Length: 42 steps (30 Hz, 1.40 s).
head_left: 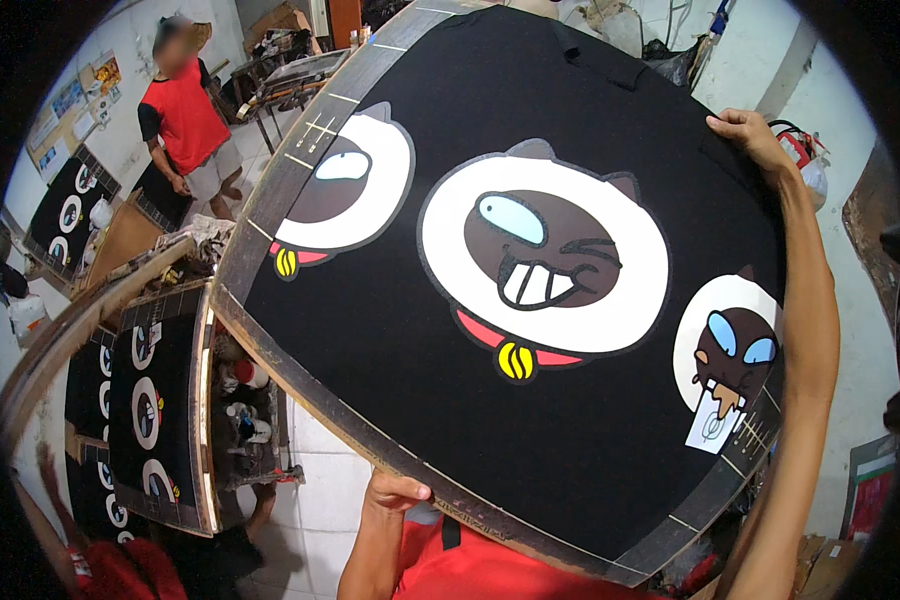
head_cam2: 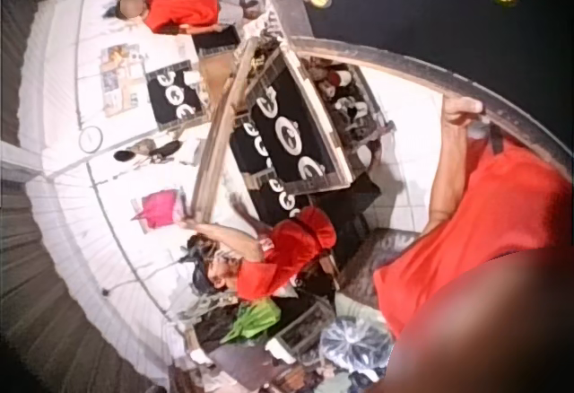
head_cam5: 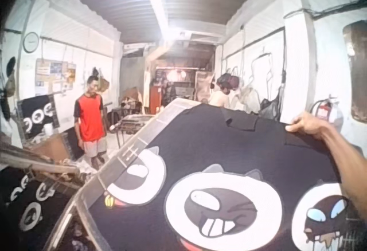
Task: The person repeatedly picks up printed black t-shirts from a screen printing frame, inspects the printed design, and stacks them on a nearby pile. The person handles the shirts one at a time in a repetitive cycle.
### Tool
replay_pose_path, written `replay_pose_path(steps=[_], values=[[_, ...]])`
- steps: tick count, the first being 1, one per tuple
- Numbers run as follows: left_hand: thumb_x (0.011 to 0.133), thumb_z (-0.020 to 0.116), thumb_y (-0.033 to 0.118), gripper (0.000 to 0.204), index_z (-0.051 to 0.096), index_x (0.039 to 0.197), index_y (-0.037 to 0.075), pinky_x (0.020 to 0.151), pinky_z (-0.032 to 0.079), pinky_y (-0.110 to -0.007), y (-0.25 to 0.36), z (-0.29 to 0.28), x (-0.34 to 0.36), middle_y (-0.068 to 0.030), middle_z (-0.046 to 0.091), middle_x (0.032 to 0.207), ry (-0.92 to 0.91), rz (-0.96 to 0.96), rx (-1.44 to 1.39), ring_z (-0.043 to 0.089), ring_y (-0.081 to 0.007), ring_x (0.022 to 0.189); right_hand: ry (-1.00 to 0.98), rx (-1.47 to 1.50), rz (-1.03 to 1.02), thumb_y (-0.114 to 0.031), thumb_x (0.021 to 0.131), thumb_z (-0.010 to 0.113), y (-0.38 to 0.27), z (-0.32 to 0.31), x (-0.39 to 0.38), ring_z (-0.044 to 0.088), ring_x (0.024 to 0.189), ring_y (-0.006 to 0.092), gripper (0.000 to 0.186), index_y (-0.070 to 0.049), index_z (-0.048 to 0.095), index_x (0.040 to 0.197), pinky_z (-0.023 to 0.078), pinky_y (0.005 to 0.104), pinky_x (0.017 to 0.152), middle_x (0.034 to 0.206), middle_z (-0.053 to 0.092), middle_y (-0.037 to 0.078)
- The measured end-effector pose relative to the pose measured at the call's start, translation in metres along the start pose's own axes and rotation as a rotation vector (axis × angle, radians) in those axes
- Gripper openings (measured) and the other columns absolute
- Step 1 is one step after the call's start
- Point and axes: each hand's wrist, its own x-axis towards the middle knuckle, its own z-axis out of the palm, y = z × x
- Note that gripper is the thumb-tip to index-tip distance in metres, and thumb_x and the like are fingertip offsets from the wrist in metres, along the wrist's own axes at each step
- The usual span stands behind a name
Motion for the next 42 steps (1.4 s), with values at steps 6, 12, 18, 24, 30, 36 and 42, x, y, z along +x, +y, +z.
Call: replay_pose_path(steps=[6,12,18,24,30,36,42], values=[[0.048,0.065,-0.014,0.062,0.056,0.109,-0.005,0.086,0.048,-0.046,0.002,0.003,0.002,-0.018,0.063,0.101,0.184,-0.061,0.0,0.062,-0.0334,0.093,0.027,-0.089,-0.017,-0.03,0.082,0.064,-0.017,-0.002,-0.006,0.046,0.058,0.0046,0.025,-0.006,0.06,0.079,0.035,0.0197,0.053,0.067,0.052,-0.005],[0.053,0.067,-0.017,0.055,0.058,0.105,-0.001,0.082,0.051,-0.045,0.003,0.001,0.01,-0.0146,0.064,0.095,0.19,-0.064,-0.017,0.064,-0.0307,0.089,0.038,-0.13,-0.036,-0.031,0.082,0.065,-0.028,-0.006,-0.006,0.043,0.057,0.0041,0.025,-0.007,0.06,0.077,0.031,0.02,0.052,0.065,0.051,-0.006],[0.052,0.067,-0.016,0.063,0.056,0.112,0.0,0.086,0.049,-0.045,-0.002,-0.012,0.013,-0.0139,0.062,0.102,0.059,-0.06,0.01,0.061,-0.0306,0.096,0.077,-0.184,-0.071,-0.03,0.082,0.065,-0.027,-0.009,-0.006,0.038,0.056,0.0038,0.024,-0.009,0.059,0.071,0.029,0.0207,0.054,0.063,0.048,-0.007],[0.052,0.068,-0.013,0.069,0.052,0.118,0.0,0.092,0.044,-0.045,-0.01,-0.034,0.031,-0.0127,0.059,0.11,0.089,-0.09,-0.003,0.057,-0.031,0.104,-0.059,-0.171,-0.086,-0.026,0.078,0.067,-0.053,-0.032,-0.017,0.041,0.056,0.0041,0.022,-0.009,0.057,0.069,0.032,0.0202,0.054,0.062,0.048,-0.006],[0.055,0.063,-0.013,0.057,0.058,0.11,0.0,0.094,0.043,-0.044,0.009,-0.102,0.037,-0.0133,0.062,0.106,0.163,-0.134,-0.073,0.058,-0.0306,0.101,-0.387,0.051,0.036,-0.014,0.073,0.07,-0.121,-0.024,-0.099,0.058,0.068,0.0095,0.021,-0.001,0.063,0.088,0.048,0.0236,0.066,0.079,0.064,0.003],[0.062,0.062,-0.003,0.069,0.041,0.128,-0.006,0.084,0.045,-0.037,0.021,-0.226,-0.009,-0.0169,0.062,0.1,0.634,-0.684,0.739,0.059,-0.0247,0.091,-0.518,-0.065,-0.218,-0.02,0.069,0.073,-0.116,0.105,-0.195,0.058,0.08,0.0135,0.043,0.007,0.059,0.099,0.047,0.0294,0.072,0.085,0.064,0.011],[0.092,0.039,0.028,0.049,0.034,0.135,0.006,0.078,0.044,-0.043,0.048,-0.314,-0.152,-0.0103,0.064,0.095,0.834,-0.913,0.935,0.06,-0.0232,0.086,-0.348,-0.185,-0.021,-0.011,0.067,0.06,-0.064,0.36,-0.269,0.06,0.083,0.0418,0.021,0.004,0.06,0.081,0.047,0.0447,0.075,0.079,0.06,0.028]])
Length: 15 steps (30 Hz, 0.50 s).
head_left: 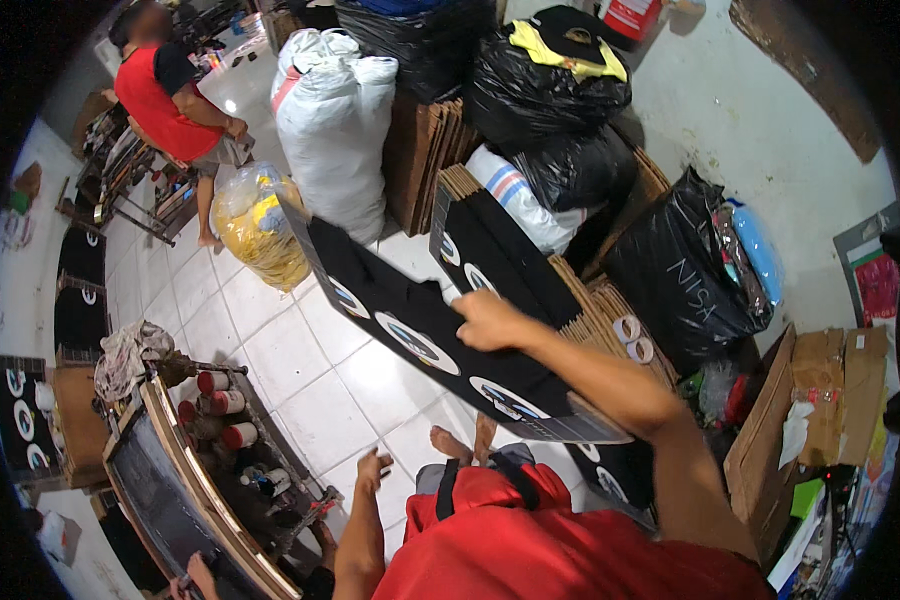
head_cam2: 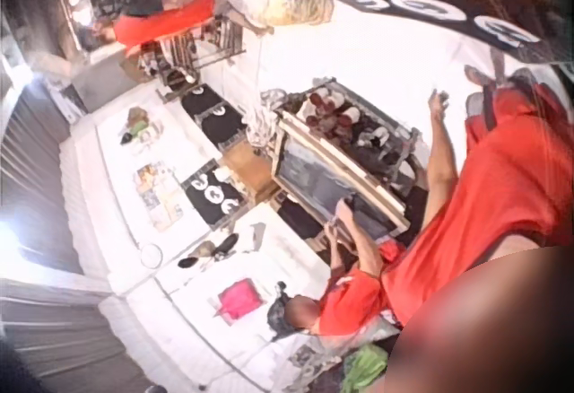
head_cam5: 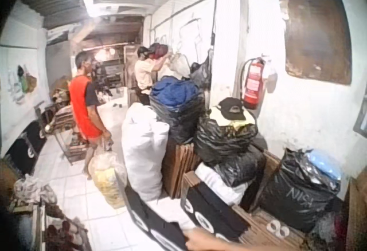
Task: The person repeatedly picks up printed black t-shirts from a screen printing frame, inspects the printed design, and stacks them on a nearby pile. The person handles the shirts one at a time in a repetitive cycle.
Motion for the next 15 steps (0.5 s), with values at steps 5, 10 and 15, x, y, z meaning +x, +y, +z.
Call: replay_pose_path(steps=[5,10,15], values=[[0.09,0.039,0.023,0.05,0.033,0.137,0.006,0.079,0.044,-0.04,-0.108,-0.053,-0.066,-0.0112,0.061,0.104,0.052,-0.314,-0.021,0.058,-0.0238,0.092,0.037,0.012,0.277,-0.006,0.068,0.055,0.013,0.12,-0.001,0.059,0.089,0.0424,0.026,0.004,0.061,0.092,0.047,0.0483,0.079,0.091,0.061,0.026],[0.092,0.038,0.028,0.048,0.036,0.134,0.006,0.08,0.044,-0.041,-0.149,-0.064,-0.094,-0.0133,0.058,0.11,0.069,-0.345,0.067,0.057,-0.027,0.094,0.003,-0.016,0.416,-0.007,0.067,0.057,0.051,0.173,-0.017,0.06,0.088,0.0398,0.03,0.004,0.059,0.095,0.047,0.0483,0.077,0.09,0.062,0.025],[0.088,0.038,0.02,0.05,0.034,0.136,0.005,0.084,0.044,-0.04,-0.103,-0.041,-0.087,-0.0131,0.059,0.111,0.113,-0.197,-0.107,0.058,-0.0247,0.095,0.019,-0.042,0.551,-0.011,0.072,0.059,0.096,0.184,-0.047,0.061,0.087,0.0404,0.029,0.002,0.058,0.098,0.047,0.0489,0.078,0.088,0.063,0.024]])
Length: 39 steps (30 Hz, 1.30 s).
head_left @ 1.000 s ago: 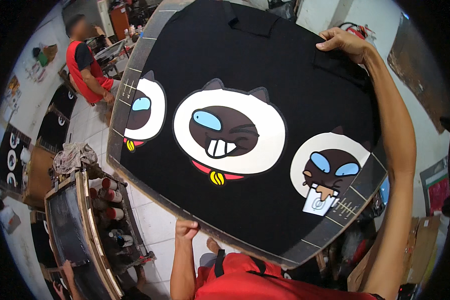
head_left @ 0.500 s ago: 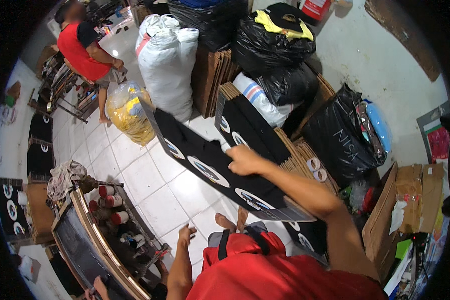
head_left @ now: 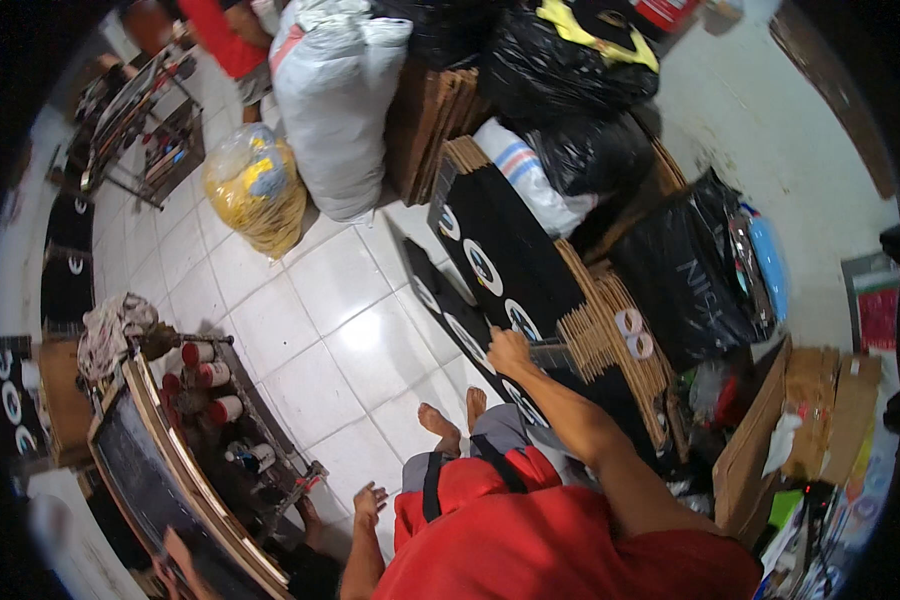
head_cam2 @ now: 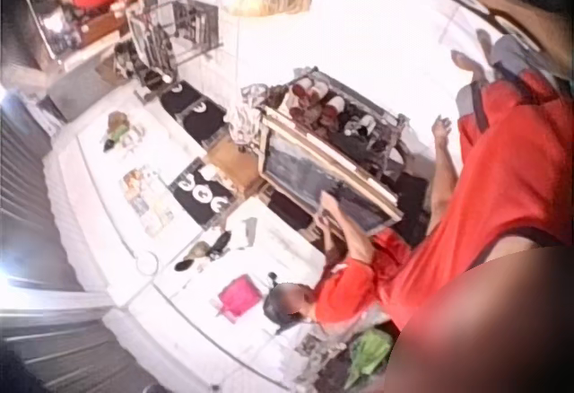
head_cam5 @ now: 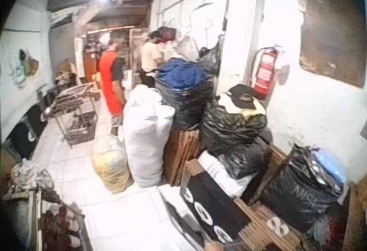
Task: The person repeatedly picks up printed black t-shirts from a screen printing frame, inspects the printed design, and stacks them on a nearby pile. The person handles the shirts one at a time in a repetitive cycle.
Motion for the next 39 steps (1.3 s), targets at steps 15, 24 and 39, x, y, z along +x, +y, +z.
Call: replay_pose_path(steps=[15,24,39], values=[[0.081,0.049,0.007,0.057,0.034,0.136,0.004,0.083,0.045,-0.038,0.031,0.093,-0.027,-0.0136,0.059,0.114,0.241,0.031,-0.302,0.059,-0.0208,0.093,0.111,0.036,0.098,-0.016,0.079,0.06,0.101,0.02,0.154,0.06,0.082,0.0431,0.027,0.003,0.055,0.098,0.046,0.0508,0.074,0.083,0.062,0.027],[0.085,0.046,0.008,0.049,0.038,0.133,0.004,0.075,0.048,-0.038,-0.063,0.14,-0.057,-0.0141,0.063,0.105,0.277,-0.265,-0.27,0.062,-0.0238,0.088,0.194,0.015,0.04,-0.014,0.079,0.06,0.126,0.053,0.237,0.061,0.075,0.0412,0.021,0.003,0.054,0.091,0.047,0.0486,0.069,0.078,0.062,0.024],[0.078,0.059,0.007,0.058,0.038,0.132,0.001,0.078,0.045,-0.038,0.008,0.112,-0.035,-0.0117,0.062,0.101,0.323,-0.092,-0.246,0.061,-0.0217,0.085,0.21,-0.066,0.165,-0.014,0.081,0.058,0.144,0.064,0.264,0.063,0.075,0.0377,0.017,0.0,0.054,0.09,0.048,0.0492,0.068,0.076,0.064,0.021]])
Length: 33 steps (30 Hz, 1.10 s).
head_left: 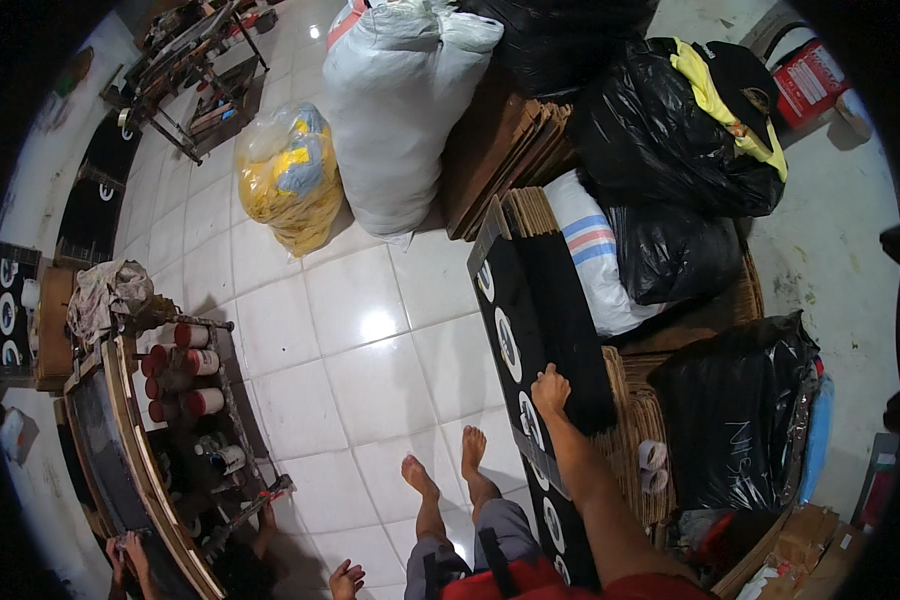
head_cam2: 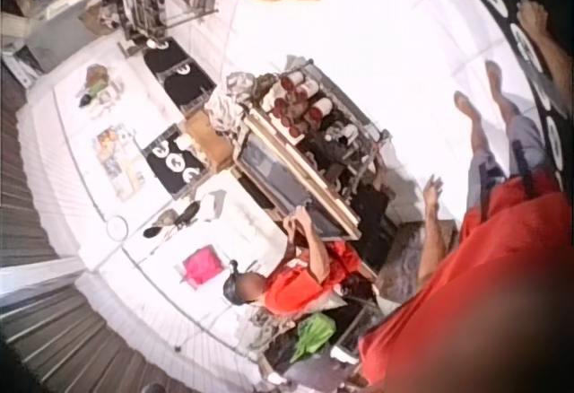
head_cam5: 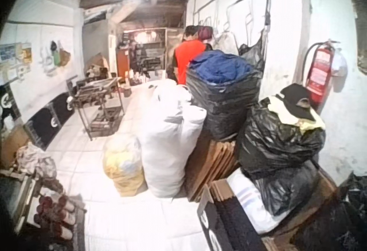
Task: The person repeatedly picks up printed black t-shirts from a screen printing frame, inspects the printed design, and stacks them on a nearby pile. The person handles the shirts one at a time in a repetitive cycle.
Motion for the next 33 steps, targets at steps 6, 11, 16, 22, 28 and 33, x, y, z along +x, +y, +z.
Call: replay_pose_path(steps=[6,11,16,22,28,33], values=[[0.077,0.057,0.004,0.058,0.038,0.132,0.0,0.079,0.044,-0.039,-0.003,-0.001,-0.001,-0.0133,0.062,0.103,-0.007,-0.045,0.039,0.061,-0.0227,0.086,-0.027,-0.007,0.02,-0.015,0.081,0.058,0.001,0.001,0.005,0.063,0.076,0.0375,0.02,0.001,0.054,0.093,0.048,0.0482,0.069,0.078,0.064,0.021],[0.078,0.057,0.003,0.055,0.039,0.13,0.0,0.076,0.045,-0.039,-0.014,-0.004,0.0,-0.0137,0.063,0.102,-0.028,-0.016,-0.022,0.062,-0.0235,0.083,-0.06,0.029,-0.002,-0.015,0.08,0.059,-0.001,0.0,0.011,0.063,0.08,0.0368,0.021,0.001,0.054,0.093,0.047,0.0474,0.073,0.081,0.064,0.021],[0.078,0.058,0.004,0.056,0.039,0.131,0.0,0.075,0.045,-0.039,-0.016,-0.001,0.004,-0.0139,0.063,0.101,-0.014,-0.025,-0.024,0.062,-0.0238,0.082,-0.061,-0.003,0.018,-0.014,0.078,0.061,-0.004,0.0,0.014,0.063,0.081,0.037,0.023,0.0,0.054,0.094,0.048,0.0467,0.074,0.082,0.065,0.02],[0.079,0.058,0.006,0.058,0.037,0.133,0.0,0.077,0.046,-0.038,-0.01,0.002,0.005,-0.0139,0.063,0.103,-0.048,-0.001,-0.024,0.062,-0.0247,0.086,-0.06,-0.02,0.021,-0.016,0.078,0.061,-0.004,-0.001,0.015,0.064,0.081,0.0351,0.023,-0.001,0.053,0.094,0.048,0.0461,0.073,0.082,0.066,0.019],[0.08,0.056,0.006,0.057,0.036,0.133,-0.001,0.081,0.046,-0.04,-0.003,-0.006,0.004,-0.0156,0.061,0.108,-0.047,-0.003,0.015,0.061,-0.0266,0.091,-0.034,-0.047,0.027,-0.015,0.08,0.06,-0.001,0.001,0.012,0.064,0.079,0.0336,0.02,-0.002,0.054,0.094,0.049,0.0448,0.07,0.081,0.065,0.018],[0.088,0.047,0.014,0.049,0.035,0.134,0.002,0.083,0.046,-0.041,0.003,-0.015,0.006,-0.0171,0.059,0.113,-0.062,0.047,0.137,0.06,-0.0281,0.094,-0.075,0.039,0.068,-0.016,0.083,0.058,-0.003,-0.013,0.006,0.062,0.085,0.0345,0.024,0.0,0.054,0.101,0.048,0.0441,0.075,0.088,0.064,0.019]])
